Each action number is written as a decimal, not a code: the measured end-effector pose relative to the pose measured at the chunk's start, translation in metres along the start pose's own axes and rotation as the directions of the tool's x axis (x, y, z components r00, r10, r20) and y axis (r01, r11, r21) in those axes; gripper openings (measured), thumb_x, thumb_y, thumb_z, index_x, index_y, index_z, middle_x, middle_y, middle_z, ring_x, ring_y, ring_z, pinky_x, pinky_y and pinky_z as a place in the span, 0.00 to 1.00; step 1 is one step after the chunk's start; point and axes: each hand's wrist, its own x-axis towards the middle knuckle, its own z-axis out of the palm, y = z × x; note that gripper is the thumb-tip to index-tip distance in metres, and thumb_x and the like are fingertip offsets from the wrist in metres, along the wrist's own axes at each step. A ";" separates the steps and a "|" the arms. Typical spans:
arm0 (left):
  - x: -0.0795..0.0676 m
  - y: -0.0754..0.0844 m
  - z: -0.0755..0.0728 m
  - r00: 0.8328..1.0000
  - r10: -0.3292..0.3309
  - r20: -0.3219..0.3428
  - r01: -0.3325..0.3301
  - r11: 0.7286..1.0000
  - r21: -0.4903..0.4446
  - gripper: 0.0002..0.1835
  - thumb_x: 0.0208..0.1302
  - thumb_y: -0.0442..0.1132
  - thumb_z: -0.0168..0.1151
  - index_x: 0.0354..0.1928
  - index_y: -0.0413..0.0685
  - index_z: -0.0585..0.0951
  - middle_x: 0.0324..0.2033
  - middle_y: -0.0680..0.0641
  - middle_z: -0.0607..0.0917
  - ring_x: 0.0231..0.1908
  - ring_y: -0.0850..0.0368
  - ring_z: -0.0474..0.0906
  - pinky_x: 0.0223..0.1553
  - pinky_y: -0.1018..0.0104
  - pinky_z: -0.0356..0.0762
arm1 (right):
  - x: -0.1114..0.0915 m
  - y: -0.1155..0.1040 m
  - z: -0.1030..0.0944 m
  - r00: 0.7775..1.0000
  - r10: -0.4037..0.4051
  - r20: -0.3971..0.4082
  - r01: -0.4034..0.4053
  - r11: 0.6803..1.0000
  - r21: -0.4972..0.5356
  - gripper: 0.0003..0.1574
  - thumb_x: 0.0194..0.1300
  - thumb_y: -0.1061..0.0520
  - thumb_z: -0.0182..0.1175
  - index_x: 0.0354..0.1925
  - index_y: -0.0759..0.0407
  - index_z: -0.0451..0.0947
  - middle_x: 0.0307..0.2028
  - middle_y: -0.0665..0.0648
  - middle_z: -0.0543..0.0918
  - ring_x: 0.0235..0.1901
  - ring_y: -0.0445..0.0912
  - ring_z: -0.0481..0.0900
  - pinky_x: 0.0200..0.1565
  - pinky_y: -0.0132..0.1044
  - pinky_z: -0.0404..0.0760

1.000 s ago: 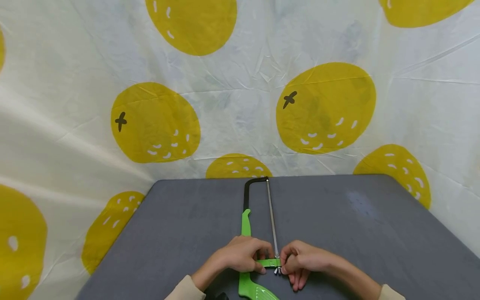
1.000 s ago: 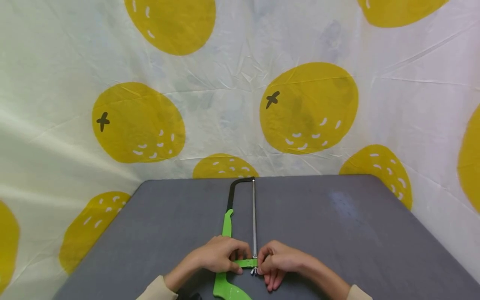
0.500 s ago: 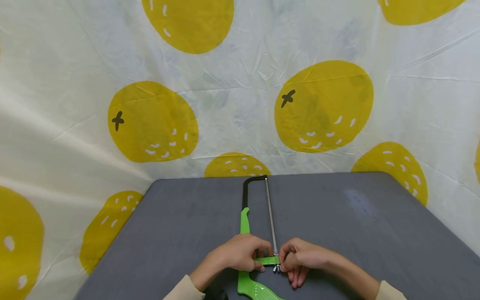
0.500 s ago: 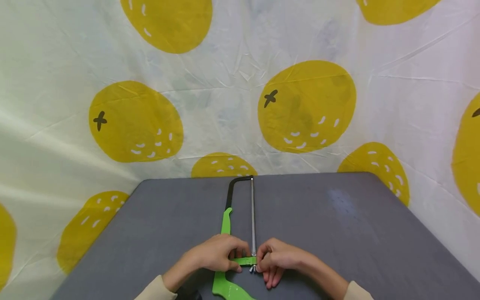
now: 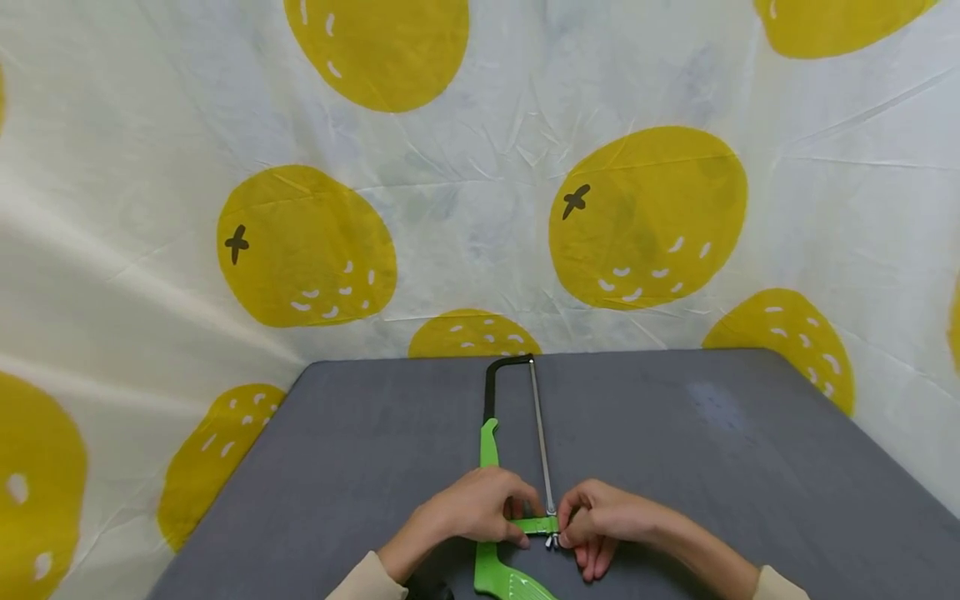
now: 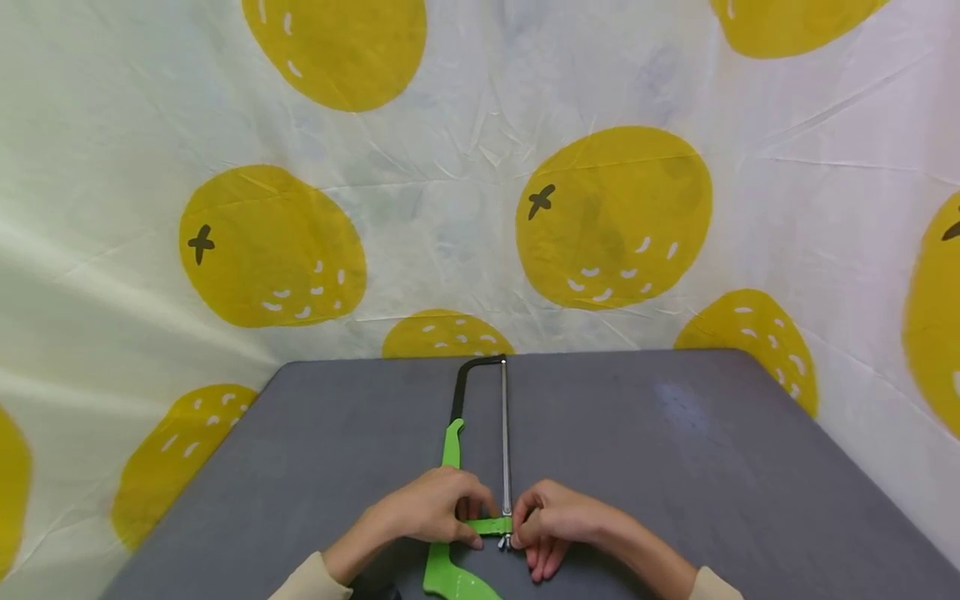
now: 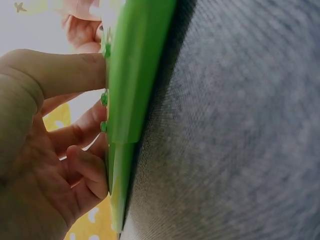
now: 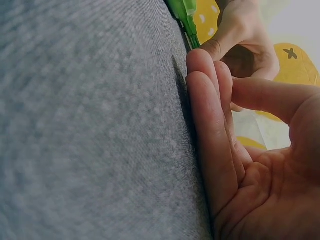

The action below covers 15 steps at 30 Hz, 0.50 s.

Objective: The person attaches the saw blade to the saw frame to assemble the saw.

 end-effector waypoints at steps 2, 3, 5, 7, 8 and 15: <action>0.000 0.000 -0.001 1.000 -0.018 -0.004 0.018 1.000 -0.011 0.15 0.56 0.46 0.80 0.46 0.63 0.89 0.25 0.64 0.85 0.25 0.79 0.75 0.28 0.81 0.73 | 0.001 0.000 0.000 1.000 -0.002 0.002 0.002 1.000 0.005 0.07 0.64 0.62 0.62 0.40 0.65 0.77 0.20 0.54 0.84 0.19 0.40 0.86 0.21 0.32 0.82; 0.000 0.000 -0.002 1.000 -0.022 -0.006 0.022 1.000 -0.013 0.15 0.55 0.47 0.80 0.46 0.63 0.90 0.25 0.64 0.85 0.25 0.79 0.75 0.27 0.81 0.73 | 0.001 0.000 0.000 1.000 -0.001 0.003 0.001 1.000 0.009 0.08 0.64 0.62 0.62 0.40 0.65 0.77 0.20 0.54 0.84 0.19 0.40 0.86 0.22 0.32 0.82; 0.001 0.000 -0.002 1.000 -0.017 -0.018 0.017 1.000 -0.006 0.16 0.53 0.49 0.82 0.44 0.62 0.90 0.25 0.63 0.84 0.24 0.79 0.74 0.27 0.81 0.72 | 0.001 0.001 -0.001 1.000 0.004 0.008 -0.005 1.000 0.019 0.08 0.65 0.62 0.62 0.41 0.65 0.76 0.21 0.54 0.84 0.19 0.41 0.87 0.22 0.32 0.83; 0.001 0.000 -0.001 1.000 -0.003 -0.027 0.003 1.000 -0.002 0.16 0.50 0.51 0.82 0.42 0.62 0.90 0.26 0.62 0.84 0.25 0.79 0.74 0.28 0.82 0.72 | -0.001 0.001 -0.002 1.000 0.021 0.009 -0.022 0.999 0.038 0.08 0.67 0.61 0.61 0.42 0.65 0.76 0.21 0.54 0.84 0.20 0.41 0.87 0.22 0.32 0.83; 0.001 0.000 0.000 1.000 0.002 -0.029 -0.002 1.000 -0.011 0.17 0.50 0.52 0.82 0.42 0.62 0.90 0.26 0.62 0.84 0.25 0.79 0.74 0.28 0.82 0.73 | -0.002 0.002 -0.003 0.999 0.033 0.009 -0.033 0.998 0.047 0.09 0.68 0.60 0.61 0.43 0.65 0.76 0.21 0.54 0.84 0.20 0.41 0.87 0.22 0.32 0.83; 0.001 -0.008 -0.002 0.992 -0.091 -0.088 0.070 0.973 -0.218 0.13 0.61 0.56 0.74 0.42 0.60 0.88 0.25 0.65 0.83 0.24 0.74 0.77 0.28 0.75 0.76 | -0.012 -0.006 -0.017 0.998 0.066 -0.009 -0.066 0.997 0.037 0.18 0.73 0.53 0.59 0.49 0.68 0.75 0.23 0.55 0.85 0.20 0.41 0.86 0.24 0.34 0.84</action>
